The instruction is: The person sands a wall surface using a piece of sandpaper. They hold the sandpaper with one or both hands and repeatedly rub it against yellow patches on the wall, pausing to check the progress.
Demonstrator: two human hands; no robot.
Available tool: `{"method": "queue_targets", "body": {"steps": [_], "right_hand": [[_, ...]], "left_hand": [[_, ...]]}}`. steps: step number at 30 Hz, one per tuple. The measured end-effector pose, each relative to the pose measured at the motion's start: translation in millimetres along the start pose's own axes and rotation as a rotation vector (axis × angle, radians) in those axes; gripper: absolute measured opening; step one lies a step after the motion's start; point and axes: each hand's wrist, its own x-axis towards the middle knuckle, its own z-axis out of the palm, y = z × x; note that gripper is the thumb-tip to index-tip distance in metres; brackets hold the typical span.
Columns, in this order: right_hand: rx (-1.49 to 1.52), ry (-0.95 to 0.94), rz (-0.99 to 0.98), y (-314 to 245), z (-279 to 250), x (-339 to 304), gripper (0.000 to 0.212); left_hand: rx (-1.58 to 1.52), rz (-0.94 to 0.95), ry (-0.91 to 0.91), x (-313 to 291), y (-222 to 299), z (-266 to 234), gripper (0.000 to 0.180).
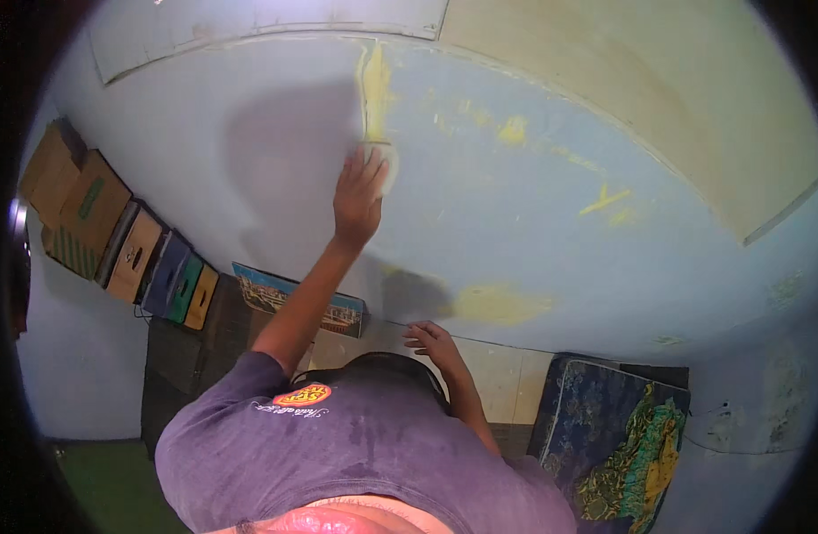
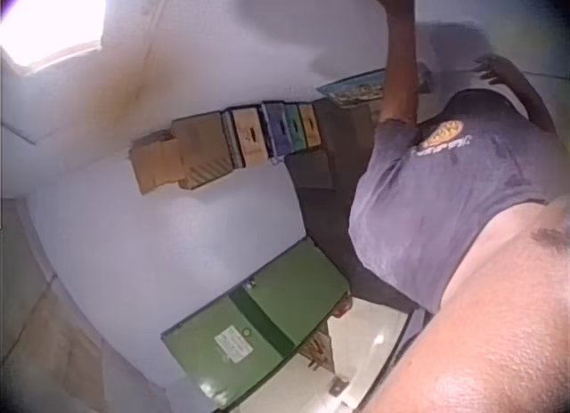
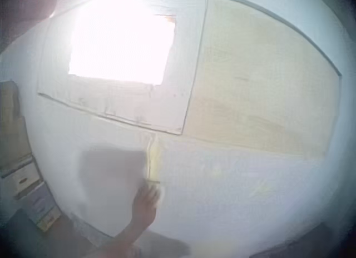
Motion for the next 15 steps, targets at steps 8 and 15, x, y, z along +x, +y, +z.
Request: {"method": "queue_targets", "body": {"steps": [8, 15], "right_hand": [[-0.027, -0.041, -0.038, -7.2, 7.1, -3.8, 0.038], [0.005, -0.016, 0.013, 11.2, 3.6, -3.1, 0.038]], "left_hand": [[0.099, 0.188, 0.12, 139.8, -15.4, -3.2, 0.045], [0.142, 0.156, -0.164, -4.0, -38.3, 31.8, 0.042]]}}
